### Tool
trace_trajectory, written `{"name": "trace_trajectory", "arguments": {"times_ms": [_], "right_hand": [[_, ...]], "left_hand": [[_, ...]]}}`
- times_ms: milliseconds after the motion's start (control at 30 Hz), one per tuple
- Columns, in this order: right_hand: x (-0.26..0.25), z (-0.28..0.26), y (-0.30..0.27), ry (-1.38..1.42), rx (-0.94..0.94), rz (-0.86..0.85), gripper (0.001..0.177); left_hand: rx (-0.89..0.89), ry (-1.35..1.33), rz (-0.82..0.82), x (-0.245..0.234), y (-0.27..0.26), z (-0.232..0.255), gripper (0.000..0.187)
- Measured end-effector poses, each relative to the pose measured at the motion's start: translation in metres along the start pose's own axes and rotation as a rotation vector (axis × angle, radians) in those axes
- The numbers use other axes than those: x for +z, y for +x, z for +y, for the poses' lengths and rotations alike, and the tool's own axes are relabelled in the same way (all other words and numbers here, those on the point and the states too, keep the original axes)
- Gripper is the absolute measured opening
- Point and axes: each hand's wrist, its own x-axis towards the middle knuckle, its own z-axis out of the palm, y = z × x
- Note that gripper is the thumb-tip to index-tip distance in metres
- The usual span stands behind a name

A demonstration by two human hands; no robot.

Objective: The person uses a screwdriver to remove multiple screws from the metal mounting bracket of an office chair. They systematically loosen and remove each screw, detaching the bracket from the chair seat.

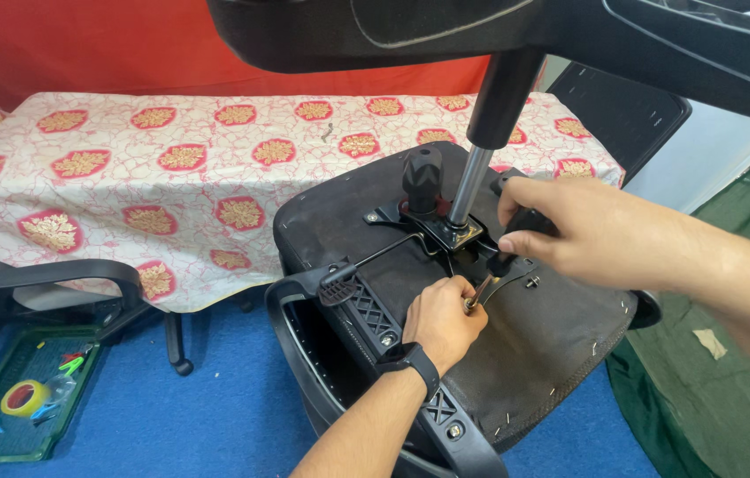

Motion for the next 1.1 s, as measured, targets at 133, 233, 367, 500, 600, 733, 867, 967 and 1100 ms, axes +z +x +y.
{"name": "trace_trajectory", "arguments": {"times_ms": [133, 233, 367, 500, 600, 733, 867, 967, 1100], "right_hand": [[-0.002, 0.014, 0.000, 0.232, -0.008, 0.250, 0.030], [0.003, 0.028, -0.001, 0.362, 0.315, 0.281, 0.026], [0.018, 0.051, -0.015, 0.495, 0.448, 0.362, 0.025], [0.045, 0.078, -0.033, 0.638, 0.454, 0.487, 0.021], [0.059, 0.099, -0.045, 0.706, 0.465, 0.586, 0.021], [0.068, 0.120, -0.059, 0.764, 0.465, 0.646, 0.021], [0.069, 0.129, -0.067, 0.743, 0.429, 0.665, 0.020], [0.068, 0.129, -0.067, 0.776, 0.370, 0.684, 0.019], [0.069, 0.125, -0.062, 0.964, 0.287, 0.727, 0.017]], "left_hand": [[-0.014, -0.103, 0.009, -0.004, -0.003, 0.002, 0.018], [0.040, -0.103, 0.013, -0.002, -0.004, -0.002, 0.018], [0.151, -0.055, 0.001, 0.008, -0.001, -0.010, 0.017], [0.276, 0.055, -0.026, 0.025, 0.001, -0.020, 0.021], [0.461, 0.090, -0.003, 0.037, 0.005, -0.021, 0.020], [0.518, 0.122, -0.039, 0.055, 0.007, -0.013, 0.018], [0.493, 0.114, -0.016, 0.062, 0.007, -0.004, 0.020], [0.469, 0.076, 0.058, 0.058, 0.008, -0.003, 0.027], [0.383, 0.100, 0.140, 0.039, 0.010, -0.009, 0.017]]}}
